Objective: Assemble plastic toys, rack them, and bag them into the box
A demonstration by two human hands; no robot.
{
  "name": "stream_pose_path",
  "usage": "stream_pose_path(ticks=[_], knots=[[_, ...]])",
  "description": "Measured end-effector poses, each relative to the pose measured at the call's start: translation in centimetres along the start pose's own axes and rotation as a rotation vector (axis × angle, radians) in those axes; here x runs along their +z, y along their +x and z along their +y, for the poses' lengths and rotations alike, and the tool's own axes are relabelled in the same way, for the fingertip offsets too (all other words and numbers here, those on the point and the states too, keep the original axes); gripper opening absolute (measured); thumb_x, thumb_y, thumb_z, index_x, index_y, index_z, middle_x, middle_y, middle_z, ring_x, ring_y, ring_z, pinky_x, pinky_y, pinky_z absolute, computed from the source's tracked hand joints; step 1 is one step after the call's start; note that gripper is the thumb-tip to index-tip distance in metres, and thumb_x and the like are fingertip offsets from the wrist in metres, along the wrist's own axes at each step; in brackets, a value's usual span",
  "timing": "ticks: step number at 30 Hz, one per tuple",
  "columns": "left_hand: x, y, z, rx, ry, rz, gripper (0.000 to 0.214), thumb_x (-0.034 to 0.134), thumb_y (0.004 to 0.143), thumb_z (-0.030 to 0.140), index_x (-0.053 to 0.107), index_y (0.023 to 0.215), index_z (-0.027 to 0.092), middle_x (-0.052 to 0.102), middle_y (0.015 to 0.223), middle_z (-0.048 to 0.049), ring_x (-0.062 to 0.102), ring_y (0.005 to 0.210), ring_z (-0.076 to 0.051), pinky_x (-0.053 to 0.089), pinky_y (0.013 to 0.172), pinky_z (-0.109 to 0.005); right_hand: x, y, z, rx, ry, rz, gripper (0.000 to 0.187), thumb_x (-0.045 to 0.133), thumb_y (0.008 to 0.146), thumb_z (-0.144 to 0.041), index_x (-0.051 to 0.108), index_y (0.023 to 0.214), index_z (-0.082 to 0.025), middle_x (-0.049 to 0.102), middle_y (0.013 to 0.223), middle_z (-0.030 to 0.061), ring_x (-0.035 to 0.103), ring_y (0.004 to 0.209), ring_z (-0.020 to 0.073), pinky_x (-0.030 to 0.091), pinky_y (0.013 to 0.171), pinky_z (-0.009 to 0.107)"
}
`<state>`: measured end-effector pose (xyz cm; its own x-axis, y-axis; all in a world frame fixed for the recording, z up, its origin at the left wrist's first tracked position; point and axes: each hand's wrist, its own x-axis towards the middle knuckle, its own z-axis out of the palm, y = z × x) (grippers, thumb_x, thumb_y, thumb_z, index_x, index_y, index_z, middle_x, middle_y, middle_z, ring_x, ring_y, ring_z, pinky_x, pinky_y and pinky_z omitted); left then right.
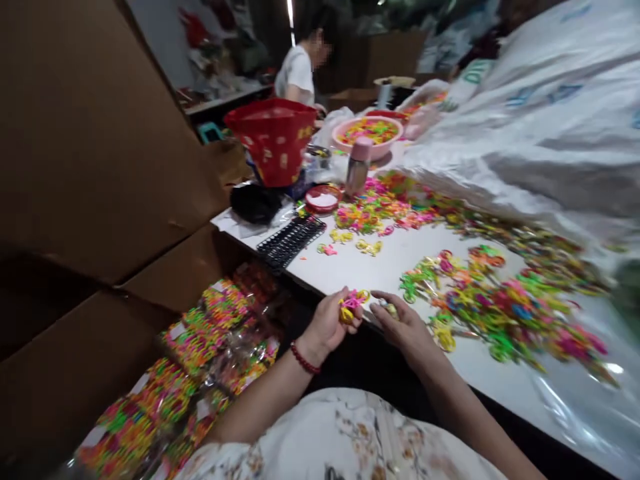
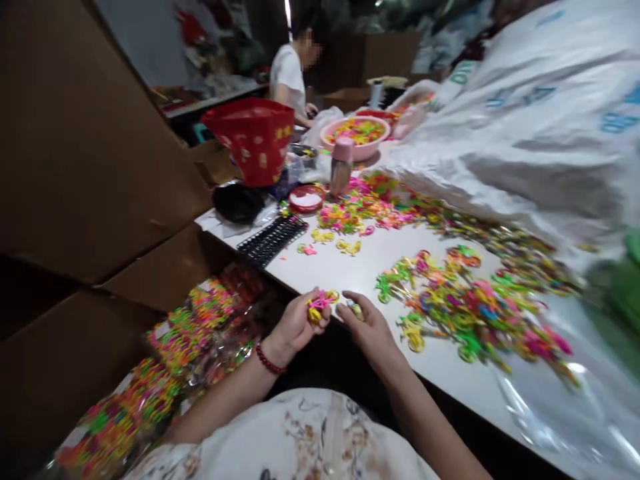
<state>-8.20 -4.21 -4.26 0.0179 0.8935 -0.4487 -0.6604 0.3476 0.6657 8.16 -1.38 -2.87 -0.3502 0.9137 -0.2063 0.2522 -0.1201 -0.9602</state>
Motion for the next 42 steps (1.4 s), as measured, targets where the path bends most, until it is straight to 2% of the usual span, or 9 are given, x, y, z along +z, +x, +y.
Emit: stream_pose_path(ticks=[2,5,9,13,18,21,24,33,42], knots=[[0.4,-0.3,-0.9,-0.021,0.043,-0.074,0.036,0.063,0.083,0.049,0.056,0.081,0.013,0.055,0.054,0.0003,0.045,0.039,-0.007,0.023,0.037,-0.017,0.4,-0.3,0.3,0.052,0.109,-0.069,0.055,0.065,0.081,-0.057,0.063,0.121,-0.02,0.054,0.058,-0.0053,0.038,0.04,0.0067,0.028,0.038,0.02],[1.0,-0.6,-1.7,-0.019,0.03,-0.048,0.041,0.058,0.087,0.053,0.057,0.083,0.012,0.057,0.056,-0.0009,0.047,0.04,-0.007,0.026,0.037,-0.016,0.2,-0.6,0.8,-0.114,0.075,0.0,0.039,0.066,0.081,-0.052,0.07,0.102,-0.018,0.067,0.076,0.0011,0.056,0.056,0.0114,0.045,0.052,0.024],[2.1,-1.3,-1.8,-0.01,-0.09,0.059,0.054,0.046,0.089,0.065,0.056,0.09,0.012,0.064,0.077,-0.0074,0.062,0.06,-0.013,0.049,0.054,-0.023,-0.5,-1.5,1.6,-0.459,-0.299,0.242,0.024,0.06,0.088,-0.031,0.068,0.107,-0.02,0.071,0.093,0.0063,0.066,0.079,0.0183,0.053,0.071,0.029],[2.8,-1.8,-2.2,0.143,0.004,-0.029,0.04,0.065,0.082,0.053,0.057,0.089,0.014,0.062,0.083,-0.0041,0.059,0.073,-0.012,0.05,0.065,-0.023,-0.1,-2.5,2.3,-0.683,-0.682,0.16,0.04,0.048,0.087,-0.011,0.062,0.122,-0.022,0.068,0.097,0.0078,0.066,0.079,0.0174,0.052,0.064,0.025],[2.3,-0.8,-2.6,0.301,0.06,0.115,0.033,0.071,0.078,0.042,0.054,0.086,0.015,0.055,0.072,0.0019,0.049,0.062,-0.007,0.041,0.056,-0.018,0.8,-3.3,1.3,-0.538,-0.497,0.048,0.039,0.05,0.091,-0.022,0.051,0.13,-0.021,0.065,0.102,0.0081,0.064,0.085,0.0182,0.053,0.073,0.028],[2.0,-0.5,-2.6,0.277,0.068,0.069,0.033,0.068,0.081,0.045,0.05,0.085,0.017,0.05,0.068,0.0035,0.046,0.058,-0.008,0.038,0.052,-0.019,0.4,-3.2,0.3,-0.32,-0.313,0.067,0.026,0.049,0.095,-0.038,0.057,0.11,-0.019,0.065,0.083,0.0037,0.06,0.071,0.0159,0.05,0.066,0.027],[2.0,-0.6,-2.9,0.276,0.105,0.014,0.033,0.062,0.085,0.048,0.049,0.086,0.018,0.049,0.068,0.0035,0.045,0.057,-0.008,0.038,0.051,-0.02,-0.2,-2.6,-0.2,-0.211,-0.215,-0.005,0.03,0.048,0.094,-0.046,0.061,0.097,-0.019,0.061,0.069,-0.0004,0.056,0.061,0.0136,0.045,0.058,0.025],[1.9,-0.8,-3.1,0.369,0.472,0.002,0.03,0.053,0.092,0.049,0.051,0.093,0.019,0.05,0.075,0.0028,0.046,0.065,-0.009,0.04,0.061,-0.021,-0.5,-2.4,0.4,-0.154,-0.241,0.033,0.03,0.054,0.091,-0.05,0.059,0.089,-0.021,0.065,0.068,-0.0012,0.058,0.061,0.0135,0.043,0.06,0.024],[2.4,-0.5,-3.1,0.3,0.469,0.005,0.033,0.057,0.087,0.051,0.051,0.089,0.019,0.052,0.074,0.003,0.048,0.063,-0.009,0.041,0.059,-0.02,-1.2,-2.6,1.0,-0.246,-0.25,0.064,0.025,0.057,0.09,-0.043,0.063,0.092,-0.019,0.064,0.072,-0.0005,0.056,0.061,0.0129,0.043,0.059,0.024]])
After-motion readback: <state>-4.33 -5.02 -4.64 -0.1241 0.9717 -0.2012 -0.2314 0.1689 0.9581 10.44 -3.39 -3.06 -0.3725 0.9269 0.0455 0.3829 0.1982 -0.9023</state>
